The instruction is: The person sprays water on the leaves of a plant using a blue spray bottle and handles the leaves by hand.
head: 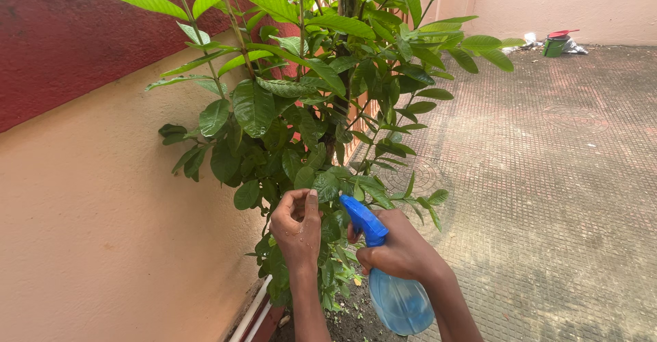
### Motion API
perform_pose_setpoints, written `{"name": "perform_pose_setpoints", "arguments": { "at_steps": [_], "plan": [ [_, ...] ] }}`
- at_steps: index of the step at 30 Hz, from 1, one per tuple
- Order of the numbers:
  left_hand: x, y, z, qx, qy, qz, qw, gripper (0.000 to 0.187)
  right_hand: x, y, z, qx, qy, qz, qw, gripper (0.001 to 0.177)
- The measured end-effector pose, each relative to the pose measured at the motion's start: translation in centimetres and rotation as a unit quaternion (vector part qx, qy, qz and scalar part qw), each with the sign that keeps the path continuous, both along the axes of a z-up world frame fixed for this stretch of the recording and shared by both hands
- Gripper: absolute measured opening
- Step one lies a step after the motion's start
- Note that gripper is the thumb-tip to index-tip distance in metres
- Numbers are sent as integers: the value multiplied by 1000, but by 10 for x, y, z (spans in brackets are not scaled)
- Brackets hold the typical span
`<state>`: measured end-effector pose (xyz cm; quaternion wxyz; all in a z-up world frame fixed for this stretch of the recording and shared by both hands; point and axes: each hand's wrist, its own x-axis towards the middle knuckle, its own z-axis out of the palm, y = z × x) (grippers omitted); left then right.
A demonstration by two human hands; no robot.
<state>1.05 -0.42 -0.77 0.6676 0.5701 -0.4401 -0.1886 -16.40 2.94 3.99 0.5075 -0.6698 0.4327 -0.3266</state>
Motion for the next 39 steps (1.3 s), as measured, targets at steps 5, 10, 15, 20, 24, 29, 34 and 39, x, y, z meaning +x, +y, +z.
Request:
{"name": "perform_pose_setpoints", "arguments": {
  "at_steps": [5,10,15,20,24,29,34,39],
  "plan": [
    [2,3,-2,3,6,0,1000,21,0,1,0,-3,30,-15,999,29],
    [1,3,-2,6,3,5,1000,20,-1,-2,-3,9,23,-38,999,22],
    [-3,2,-1,3,3,3,1000,20,-7,-3,-4,-15,29,-38,999,24],
    [-8,5,6,43,35,-8,998,24,-15,-3,-4,-18,12,-27,999,28],
    [-16,12,21,4,11,-58,998,37,-33,-4,1,-27,-35,-18,999,36],
    [-30,19,34,-44,-52,-121,990,51,-52,-4,10,-12,4,-51,999,35],
    [-33,14,27,-29,-141,-104,984,44,-53,-4,1,12,10,-40,999,35],
    [-31,7,17,-51,-144,-85,985,34,-48,-6,-4,24,-11,-17,1000,32]
  ]
}}
